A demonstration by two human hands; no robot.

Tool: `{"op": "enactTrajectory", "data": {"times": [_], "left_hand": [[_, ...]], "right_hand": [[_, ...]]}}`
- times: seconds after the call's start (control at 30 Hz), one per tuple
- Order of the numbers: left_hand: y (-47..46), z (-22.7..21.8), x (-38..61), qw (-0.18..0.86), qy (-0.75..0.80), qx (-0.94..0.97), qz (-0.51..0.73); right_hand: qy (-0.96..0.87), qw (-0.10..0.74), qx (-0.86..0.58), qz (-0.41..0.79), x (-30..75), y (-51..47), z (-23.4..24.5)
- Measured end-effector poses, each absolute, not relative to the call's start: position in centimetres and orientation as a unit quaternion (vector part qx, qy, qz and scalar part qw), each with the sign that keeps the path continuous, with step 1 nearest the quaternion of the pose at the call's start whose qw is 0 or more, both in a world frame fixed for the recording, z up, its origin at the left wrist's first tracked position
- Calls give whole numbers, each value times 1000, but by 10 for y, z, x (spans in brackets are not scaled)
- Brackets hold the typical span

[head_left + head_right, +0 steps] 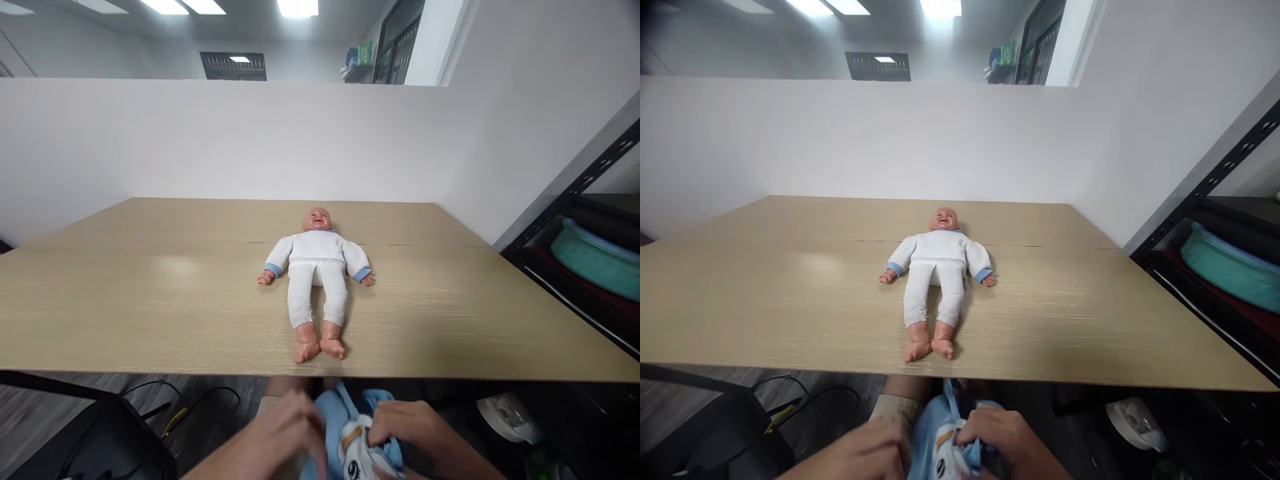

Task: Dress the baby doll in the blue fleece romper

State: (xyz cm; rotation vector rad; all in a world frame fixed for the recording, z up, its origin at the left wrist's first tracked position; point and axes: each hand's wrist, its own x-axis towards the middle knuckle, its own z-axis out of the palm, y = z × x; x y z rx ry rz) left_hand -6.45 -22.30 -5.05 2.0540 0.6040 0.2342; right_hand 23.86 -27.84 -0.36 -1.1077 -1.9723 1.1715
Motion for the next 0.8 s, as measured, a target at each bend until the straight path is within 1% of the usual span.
{"op": "enactTrajectory", "data": {"times": [0.1, 0.17, 0.23, 0.33, 0.4, 0.43, 0.47, 0.53, 0.6, 0.63, 0.67, 0.7, 0.77, 0.8], "left_hand": [[-212, 12, -73, 489, 259, 797, 241], [-195, 47, -67, 509, 238, 766, 313], [-171, 73, -55, 550, 182, 751, 317], [-134, 100, -44, 626, 122, 716, 283], [-114, 113, -44, 635, 127, 721, 249], [-105, 119, -47, 624, 132, 733, 237], [-97, 125, -51, 605, 137, 750, 230], [-83, 136, -60, 569, 136, 780, 224], [-70, 147, -67, 531, 142, 806, 221], [-64, 151, -69, 506, 150, 819, 223], [-57, 155, -70, 480, 159, 833, 227], [-51, 159, -69, 454, 166, 844, 231], [-36, 162, -66, 422, 174, 860, 229], [-28, 161, -63, 422, 171, 863, 218]], "right_hand": [[-804, 270, -346, 401, 226, -252, 56], [-832, 282, -305, 367, 220, -229, 85], [-850, 300, -274, 335, 217, -207, 108], [-849, 348, -284, 280, 222, -174, 135], [-828, 374, -322, 265, 230, -151, 147], [-821, 367, -342, 272, 236, -139, 150], [-821, 344, -358, 284, 241, -127, 152], [-838, 252, -369, 313, 252, -103, 153], [-863, 157, -350, 329, 260, -83, 152], [-873, 136, -335, 328, 261, -75, 151], [-880, 138, -316, 326, 262, -69, 150], [-884, 162, -294, 326, 261, -64, 148], [-869, 252, -250, 346, 255, -56, 144], [-850, 298, -237, 363, 251, -53, 142]]}}
